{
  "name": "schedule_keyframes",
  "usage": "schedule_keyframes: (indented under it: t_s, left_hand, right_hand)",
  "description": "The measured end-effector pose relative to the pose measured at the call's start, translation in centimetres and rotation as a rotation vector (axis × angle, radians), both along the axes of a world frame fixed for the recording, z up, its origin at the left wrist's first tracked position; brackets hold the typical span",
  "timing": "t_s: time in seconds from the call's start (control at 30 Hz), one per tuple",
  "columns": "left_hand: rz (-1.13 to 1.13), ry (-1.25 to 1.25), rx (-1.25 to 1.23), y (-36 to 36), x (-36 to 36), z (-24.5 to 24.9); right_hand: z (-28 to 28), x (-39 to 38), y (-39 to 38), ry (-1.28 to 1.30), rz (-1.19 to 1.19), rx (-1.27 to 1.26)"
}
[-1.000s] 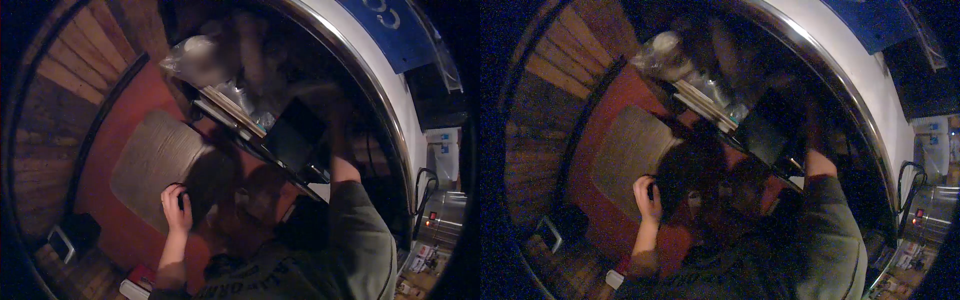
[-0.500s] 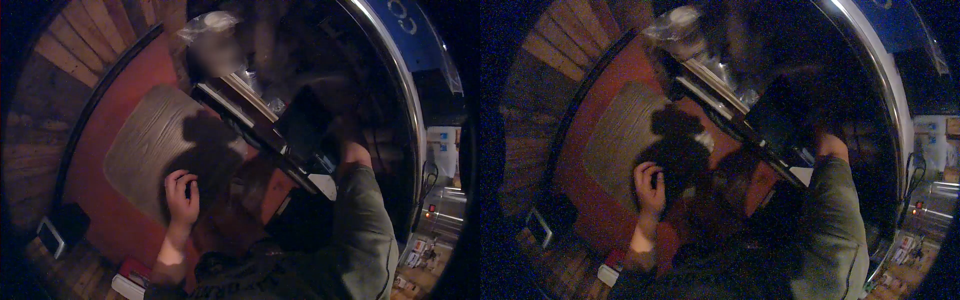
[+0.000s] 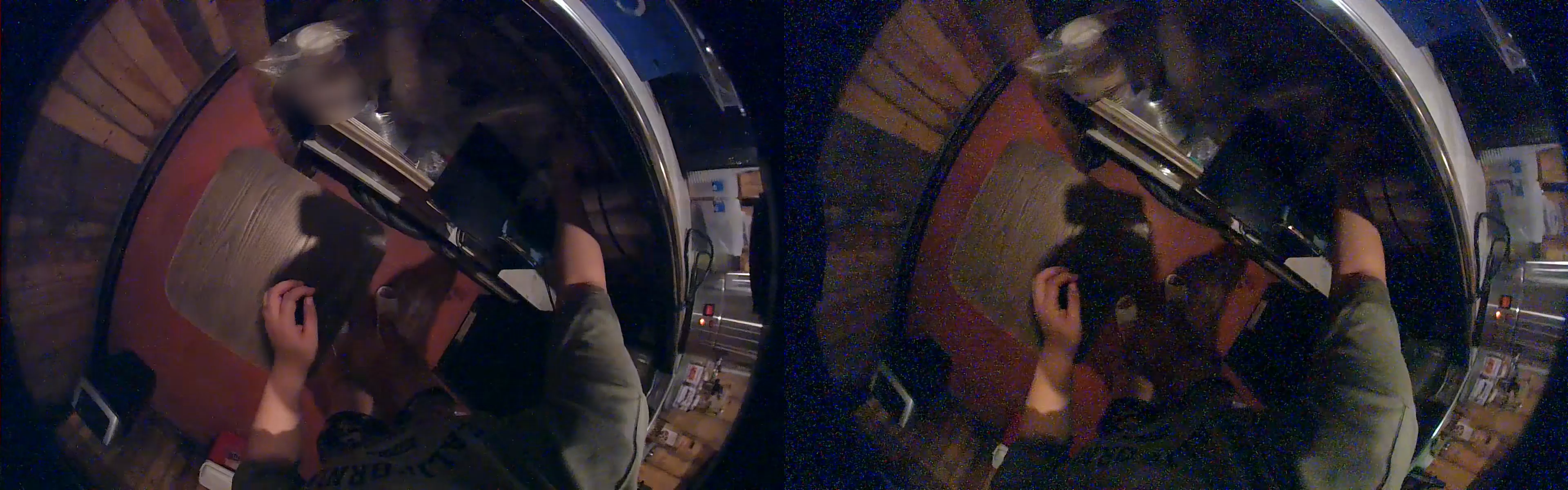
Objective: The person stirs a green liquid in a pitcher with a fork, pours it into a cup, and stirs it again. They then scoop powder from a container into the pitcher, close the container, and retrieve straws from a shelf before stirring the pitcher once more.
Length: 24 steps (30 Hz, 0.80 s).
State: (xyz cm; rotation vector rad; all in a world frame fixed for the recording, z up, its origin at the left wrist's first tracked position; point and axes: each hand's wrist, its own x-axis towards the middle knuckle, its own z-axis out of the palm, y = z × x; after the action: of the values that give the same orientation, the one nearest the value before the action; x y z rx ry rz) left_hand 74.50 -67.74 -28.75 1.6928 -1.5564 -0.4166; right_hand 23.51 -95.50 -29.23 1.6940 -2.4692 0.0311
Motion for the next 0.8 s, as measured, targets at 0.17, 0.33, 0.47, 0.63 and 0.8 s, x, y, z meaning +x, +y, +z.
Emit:
schedule_keyframes:
  t_s: [0.17,0.33,0.47,0.63,0.8]
  left_hand:
    - [0.005,-0.007,0.021,0.0,0.1,-0.2]
    - [0.017,0.042,0.011,0.0,0.1,0.4]
    - [-0.003,0.056,0.013,-0.1,-0.2,1.0]
    - [-0.257,0.112,-0.173,-3.9,-5.3,5.2]
    - [-0.578,-0.143,-0.199,-7.2,-8.4,11.5]
  right_hand:
    - [-0.2,-0.7,0.3,0.0,-0.016,-0.002]
    - [0.2,-1.0,0.5,0.01,-0.031,-0.02]
    - [2.1,-0.1,2.5,0.08,-0.004,-0.173]
    - [15.0,15.5,17.1,-0.109,0.711,-0.55]
    - [18.6,21.9,19.4,-0.956,1.031,-0.133]
